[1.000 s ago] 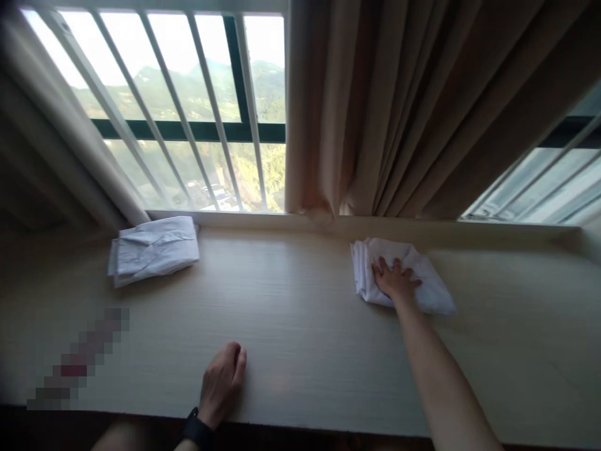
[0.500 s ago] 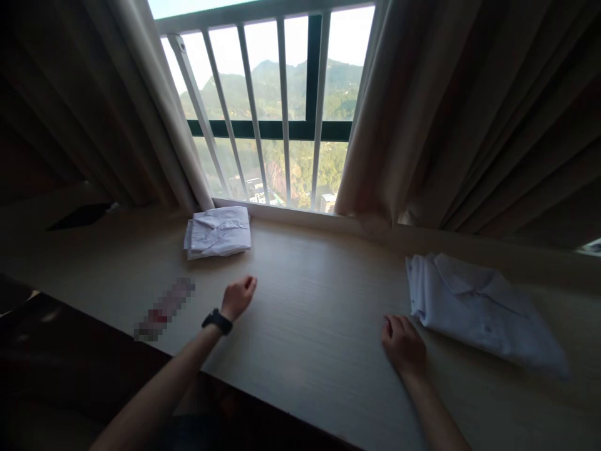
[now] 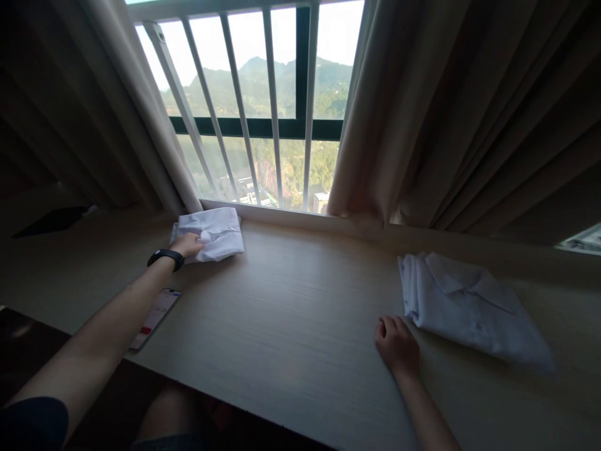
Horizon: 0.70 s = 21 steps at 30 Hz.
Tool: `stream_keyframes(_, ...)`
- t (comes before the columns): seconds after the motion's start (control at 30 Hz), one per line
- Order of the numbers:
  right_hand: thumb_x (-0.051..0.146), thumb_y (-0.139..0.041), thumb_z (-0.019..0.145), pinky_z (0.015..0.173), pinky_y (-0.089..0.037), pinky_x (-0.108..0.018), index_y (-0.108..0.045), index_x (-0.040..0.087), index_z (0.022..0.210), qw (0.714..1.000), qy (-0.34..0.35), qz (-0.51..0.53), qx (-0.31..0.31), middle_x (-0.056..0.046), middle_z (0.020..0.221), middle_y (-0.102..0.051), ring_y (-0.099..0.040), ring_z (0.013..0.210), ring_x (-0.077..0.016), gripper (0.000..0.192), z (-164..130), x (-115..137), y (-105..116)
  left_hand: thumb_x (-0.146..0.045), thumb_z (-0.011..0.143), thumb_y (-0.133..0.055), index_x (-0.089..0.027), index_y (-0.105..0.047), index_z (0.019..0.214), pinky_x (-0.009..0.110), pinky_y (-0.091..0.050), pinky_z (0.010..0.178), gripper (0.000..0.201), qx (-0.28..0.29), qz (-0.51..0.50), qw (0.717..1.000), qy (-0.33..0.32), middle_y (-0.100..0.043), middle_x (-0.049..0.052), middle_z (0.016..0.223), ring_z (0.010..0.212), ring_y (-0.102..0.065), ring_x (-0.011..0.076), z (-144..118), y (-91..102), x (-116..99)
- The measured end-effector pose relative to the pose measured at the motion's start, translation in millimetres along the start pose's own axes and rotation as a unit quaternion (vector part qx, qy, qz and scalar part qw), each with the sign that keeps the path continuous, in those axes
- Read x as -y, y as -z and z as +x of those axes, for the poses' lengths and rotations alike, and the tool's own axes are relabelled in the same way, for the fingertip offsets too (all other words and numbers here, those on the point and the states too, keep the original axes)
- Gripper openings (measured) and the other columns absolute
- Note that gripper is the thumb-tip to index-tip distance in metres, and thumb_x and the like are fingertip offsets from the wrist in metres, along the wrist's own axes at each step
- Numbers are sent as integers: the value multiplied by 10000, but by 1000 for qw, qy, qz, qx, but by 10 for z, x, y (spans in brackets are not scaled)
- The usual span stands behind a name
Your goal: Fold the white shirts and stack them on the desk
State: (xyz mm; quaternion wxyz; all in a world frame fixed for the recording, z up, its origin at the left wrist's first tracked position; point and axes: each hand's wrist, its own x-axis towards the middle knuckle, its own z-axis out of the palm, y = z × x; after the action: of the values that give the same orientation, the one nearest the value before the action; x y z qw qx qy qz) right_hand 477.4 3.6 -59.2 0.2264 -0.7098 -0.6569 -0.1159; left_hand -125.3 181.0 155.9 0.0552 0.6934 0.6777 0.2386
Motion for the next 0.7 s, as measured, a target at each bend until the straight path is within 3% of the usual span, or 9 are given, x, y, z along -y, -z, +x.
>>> stream_keyframes(0.1, 249, -458, 905, 768, -432, -318, -665, 187, 1000, 999, -27, -10, 42, -103, 1042, -685, -629, 925, -223, 236, 25, 25, 54, -462, 760, -648, -161, -680, 792, 368, -453, 824, 305, 2, 60, 998, 36, -699, 133, 818, 900, -626, 273, 39, 302, -317)
stream_keyframes(0.2, 217, -462, 907, 752, -440, -314, -667, 173, 1045, 987, -94, -21, 130, -120, 1068, -696, -650, 933, -226, 251, 168, 196, 212, -434, 830, -580, -191, -699, 893, 363, -445, 794, 277, -19, 94, 995, 0, -714, 128, 941, 923, -631, 282, 15, 733, -865)
stream_keyframes(0.27, 197, -471, 903, 766, -458, -303, -686, 166, 1035, 971, -126, 17, 202, -123, 1058, -715, -672, 939, -224, 254, 317, 485, 436, -425, 846, -572, -197, -695, 865, 370, -436, 770, 260, -46, 90, 994, -44, -706, 118, 915, 889, -629, 279, -60, 1035, -1295)
stream_keyframes(0.33, 201, -493, 902, 821, -473, -282, -708, 186, 1012, 962, -77, 112, 237, -96, 1038, -736, -687, 959, -206, 241, 464, 945, 789, -408, 848, -591, -200, -687, 848, 373, -430, 768, 229, -84, 49, 992, -81, -691, 99, 872, 857, -619, 261, -173, 1316, -1715)
stream_keyframes(0.43, 323, -505, 940, 838, -498, -274, -694, 221, 1044, 943, 22, 281, 179, -55, 1017, -748, -705, 916, -183, 239, 603, 1839, 1530, -357, 874, -602, -189, -677, 876, 370, -437, 802, 184, -140, -70, 980, -124, -669, 70, 865, 837, -587, 214, -372, 1677, -2275)
stream_keyframes(0.53, 540, -546, 927, 807, -522, -311, -590, 256, 1247, 915, 68, 379, 117, -55, 1080, -736, -710, 858, -194, 430, 657, 2641, 2326, -284, 936, -541, -175, -663, 968, 377, -464, 843, 167, -159, -263, 943, -128, -626, 31, 815, 779, -548, 159, -603, 1972, -2754)
stream_keyframes(0.63, 635, -635, 842, 814, -521, -396, -436, 263, 1406, 931, 73, 358, 22, -109, 1205, -688, -699, 882, -257, 704, 703, 3037, 2917, -226, 983, -467, -195, -633, 1098, 409, -500, 867, 204, -125, -456, 876, -94, -578, -6, 752, 721, -538, 135, -894, 2228, -3142)
stream_keyframes(0.7, 613, -624, 862, 835, -507, -424, -470, 239, 1369, 943, 65, 323, -42, -130, 1161, -692, -685, 928, -291, 649, 736, 3050, 3160, -194, 999, -446, -195, -616, 1128, 410, -519, 877, 213, -94, -545, 827, -98, -587, -6, 778, 738, -562, 132, -1111, 2384, -3325)
